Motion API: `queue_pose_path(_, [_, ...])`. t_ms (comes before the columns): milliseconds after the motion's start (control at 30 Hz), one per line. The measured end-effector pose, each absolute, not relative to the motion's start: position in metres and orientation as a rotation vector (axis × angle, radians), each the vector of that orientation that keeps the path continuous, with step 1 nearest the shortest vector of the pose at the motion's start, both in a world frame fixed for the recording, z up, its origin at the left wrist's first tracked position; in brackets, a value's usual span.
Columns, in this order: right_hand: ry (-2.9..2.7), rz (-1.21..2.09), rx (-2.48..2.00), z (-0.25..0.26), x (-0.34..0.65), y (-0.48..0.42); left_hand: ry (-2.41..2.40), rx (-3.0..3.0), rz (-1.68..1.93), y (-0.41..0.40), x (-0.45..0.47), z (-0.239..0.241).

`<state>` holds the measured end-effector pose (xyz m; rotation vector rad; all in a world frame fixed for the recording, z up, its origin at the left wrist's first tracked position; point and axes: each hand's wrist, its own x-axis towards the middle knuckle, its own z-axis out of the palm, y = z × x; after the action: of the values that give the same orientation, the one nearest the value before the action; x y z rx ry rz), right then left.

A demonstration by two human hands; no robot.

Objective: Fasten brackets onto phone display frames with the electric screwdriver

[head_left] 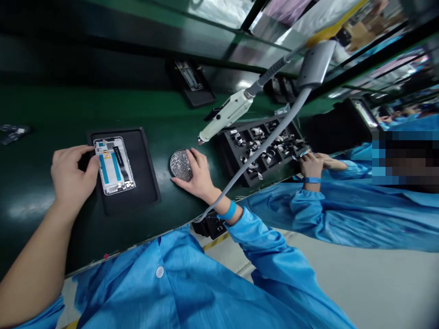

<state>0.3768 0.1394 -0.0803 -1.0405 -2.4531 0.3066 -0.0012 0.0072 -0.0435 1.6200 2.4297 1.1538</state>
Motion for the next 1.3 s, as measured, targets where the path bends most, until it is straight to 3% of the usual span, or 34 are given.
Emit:
queue_pose_path(333, [-3.005,0.155,-0.551,-0.057,0.388,0.102,2.408,1.641,1.177,0.004,-0.002,-0.047])
queue_pose_path(533, [-2.954,0.172,-0.686,-0.059,0.399,0.117,2.391,1.635,1.196,0.004,-0.004,-0.049])
queue_pose_path(700, [-2.93,0.197,-0.548,-0.069,0.415,0.099,2.384,1.609,1.186,0.004,-0.003,-0.05])
queue_pose_path(933, [-2.421,0.223,-1.023,-0.086,0.373,0.129,2.38,1.633,1.128,0.001,-0.004,-0.048])
queue_pose_path(1300, [-2.399,0.157,-0.945,-0.087,0.373,0.122,2.374,1.608,1.146,0.001,0.002,-0.049])
